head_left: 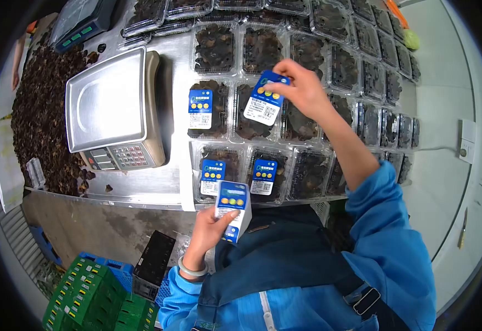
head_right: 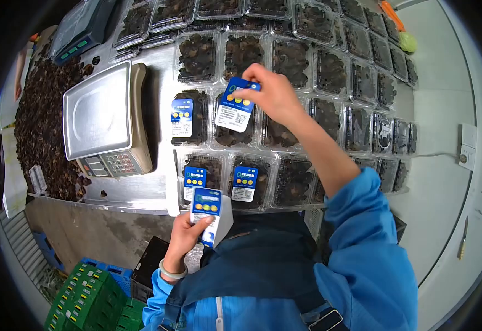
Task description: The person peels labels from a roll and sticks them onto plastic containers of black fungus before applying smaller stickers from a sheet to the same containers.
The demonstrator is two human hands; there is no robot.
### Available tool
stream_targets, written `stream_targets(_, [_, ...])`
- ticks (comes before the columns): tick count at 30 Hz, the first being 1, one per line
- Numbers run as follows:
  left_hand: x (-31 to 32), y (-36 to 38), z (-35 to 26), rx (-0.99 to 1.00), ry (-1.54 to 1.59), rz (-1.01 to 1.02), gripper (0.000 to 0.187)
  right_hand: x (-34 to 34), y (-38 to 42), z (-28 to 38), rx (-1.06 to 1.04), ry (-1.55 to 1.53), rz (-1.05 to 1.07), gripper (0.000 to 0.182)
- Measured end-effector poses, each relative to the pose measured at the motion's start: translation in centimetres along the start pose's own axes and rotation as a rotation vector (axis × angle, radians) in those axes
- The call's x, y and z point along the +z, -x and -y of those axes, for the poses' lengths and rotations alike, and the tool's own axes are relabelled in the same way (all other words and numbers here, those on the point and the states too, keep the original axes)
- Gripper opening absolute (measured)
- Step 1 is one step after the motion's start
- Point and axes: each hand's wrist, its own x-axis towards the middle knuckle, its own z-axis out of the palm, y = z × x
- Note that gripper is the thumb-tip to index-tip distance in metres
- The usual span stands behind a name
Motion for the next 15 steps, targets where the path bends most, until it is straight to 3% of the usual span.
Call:
stream_targets(5, [0.6,-0.1,0.1,0.023,0.115,-0.108,0.020,4.3,-3.2,-6.2,-0.150,0.466,0.154,0.049])
stream_targets(8, [1.5,-0.1,-0.5,0.074,0.152,-0.139,0.018,5.0,-3.1,-5.0,-0.138,0.856,0.203,0.053])
stream_targets(11, [1.9,0.0,-0.6,0.127,0.165,-0.149,0.017,4.0,-1.2,-1.6,0.009,0.858,0.075,0.056])
stream_targets(13, [2.3,0.0,-1.0,0.152,0.154,-0.140,0.017,4.6,2.5,0.6,0.048,0.449,0.152,0.049])
stream_targets(15, [2.4,-0.4,-0.5,0.189,0.073,-0.106,0.020,6.5,6.6,-1.1,-0.067,-0.221,0.510,0.038])
